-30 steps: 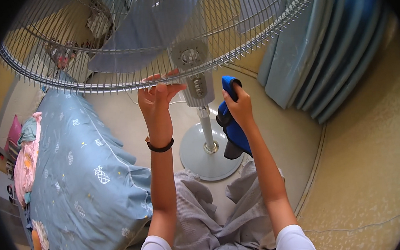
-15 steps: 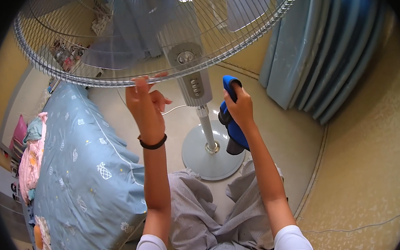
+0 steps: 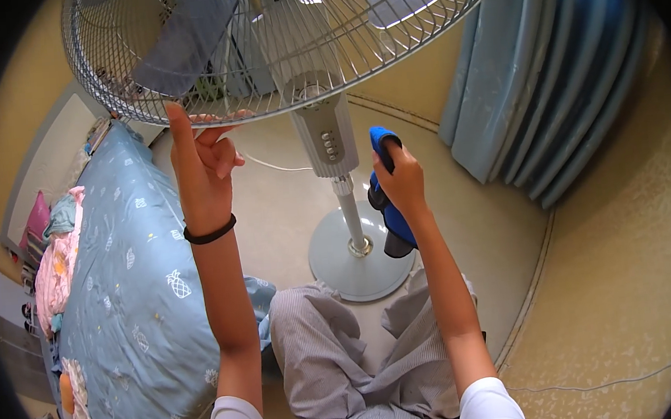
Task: Wiping down a standing electric fan with a cloth.
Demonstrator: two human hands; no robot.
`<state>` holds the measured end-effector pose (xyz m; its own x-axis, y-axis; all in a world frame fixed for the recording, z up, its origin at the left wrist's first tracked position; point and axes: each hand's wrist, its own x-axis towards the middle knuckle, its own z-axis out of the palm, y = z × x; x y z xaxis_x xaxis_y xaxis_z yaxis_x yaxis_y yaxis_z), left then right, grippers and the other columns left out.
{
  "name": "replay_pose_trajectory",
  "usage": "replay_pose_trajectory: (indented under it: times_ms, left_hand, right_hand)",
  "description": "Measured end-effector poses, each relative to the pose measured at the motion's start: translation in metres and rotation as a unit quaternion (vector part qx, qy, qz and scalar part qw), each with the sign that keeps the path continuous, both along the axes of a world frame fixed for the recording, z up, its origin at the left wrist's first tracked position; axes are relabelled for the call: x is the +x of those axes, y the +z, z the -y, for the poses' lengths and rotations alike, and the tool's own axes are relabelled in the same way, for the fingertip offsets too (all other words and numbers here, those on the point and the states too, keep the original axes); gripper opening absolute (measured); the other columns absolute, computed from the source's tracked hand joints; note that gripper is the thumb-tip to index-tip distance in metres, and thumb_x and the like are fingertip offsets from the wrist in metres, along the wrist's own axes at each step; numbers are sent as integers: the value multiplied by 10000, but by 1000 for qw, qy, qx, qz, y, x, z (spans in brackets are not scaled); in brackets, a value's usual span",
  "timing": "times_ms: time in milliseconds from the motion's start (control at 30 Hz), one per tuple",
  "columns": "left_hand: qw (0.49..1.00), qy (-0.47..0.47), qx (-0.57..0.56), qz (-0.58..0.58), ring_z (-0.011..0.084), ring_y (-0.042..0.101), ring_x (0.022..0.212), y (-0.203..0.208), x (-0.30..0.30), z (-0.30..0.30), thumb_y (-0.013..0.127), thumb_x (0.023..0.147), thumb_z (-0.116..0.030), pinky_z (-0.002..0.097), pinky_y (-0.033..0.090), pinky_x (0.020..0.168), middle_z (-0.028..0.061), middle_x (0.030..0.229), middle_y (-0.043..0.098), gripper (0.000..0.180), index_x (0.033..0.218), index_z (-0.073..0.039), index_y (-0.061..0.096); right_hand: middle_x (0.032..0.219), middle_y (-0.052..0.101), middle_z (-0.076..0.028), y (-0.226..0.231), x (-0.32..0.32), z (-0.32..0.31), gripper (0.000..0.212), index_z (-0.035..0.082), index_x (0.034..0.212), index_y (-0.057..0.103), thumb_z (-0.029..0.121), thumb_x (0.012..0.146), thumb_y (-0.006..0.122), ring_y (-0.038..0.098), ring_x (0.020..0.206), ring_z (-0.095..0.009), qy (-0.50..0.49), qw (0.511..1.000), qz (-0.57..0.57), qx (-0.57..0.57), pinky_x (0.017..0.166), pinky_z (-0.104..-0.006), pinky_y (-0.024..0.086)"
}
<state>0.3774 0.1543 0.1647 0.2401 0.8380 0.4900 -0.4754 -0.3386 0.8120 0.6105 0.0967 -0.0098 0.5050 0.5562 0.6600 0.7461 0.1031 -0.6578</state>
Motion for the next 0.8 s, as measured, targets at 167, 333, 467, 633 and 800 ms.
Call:
replay_pose_trajectory:
  times_ms: [167,333,467,633,800]
  left_hand:
    - [999,-31,-5,-20,47,360,377,9,-10,-6,487,858,-609,228,446,433,111,715,656,562,846,-47,507]
    - [995,-56,-65,-48,43,334,382,21,-15,0,483,864,-603,234,453,464,133,813,680,517,710,-110,485]
    - [993,-82,-55,-61,43,326,384,28,-21,3,487,864,-598,239,452,466,146,845,685,502,686,-129,459]
    - [990,-71,-55,-107,46,347,396,27,-13,6,441,891,-591,212,402,478,128,844,686,550,795,-73,601]
    - [991,-69,-39,-105,50,368,411,13,-15,-4,439,886,-600,231,439,525,94,791,666,565,820,-64,604]
  right_hand:
    - [895,615,-197,6,-3,3,267,36,1026,599,210,825,618,592,820,-385,-1,1000,3,-1,714,-409,480]
    - [893,615,-193,5,-2,7,273,39,1036,594,212,826,618,590,811,-383,-6,1000,8,2,711,-408,479]
    - [885,613,-193,6,-4,6,275,41,1042,594,214,829,616,592,802,-379,-2,1000,11,4,701,-410,479]
    - [873,609,-204,2,-1,8,285,44,1056,592,218,831,614,594,786,-380,1,1000,-4,3,683,-415,479]
    - [866,606,-214,-3,1,3,292,49,1066,589,220,831,615,595,773,-385,8,999,-27,15,669,-418,478]
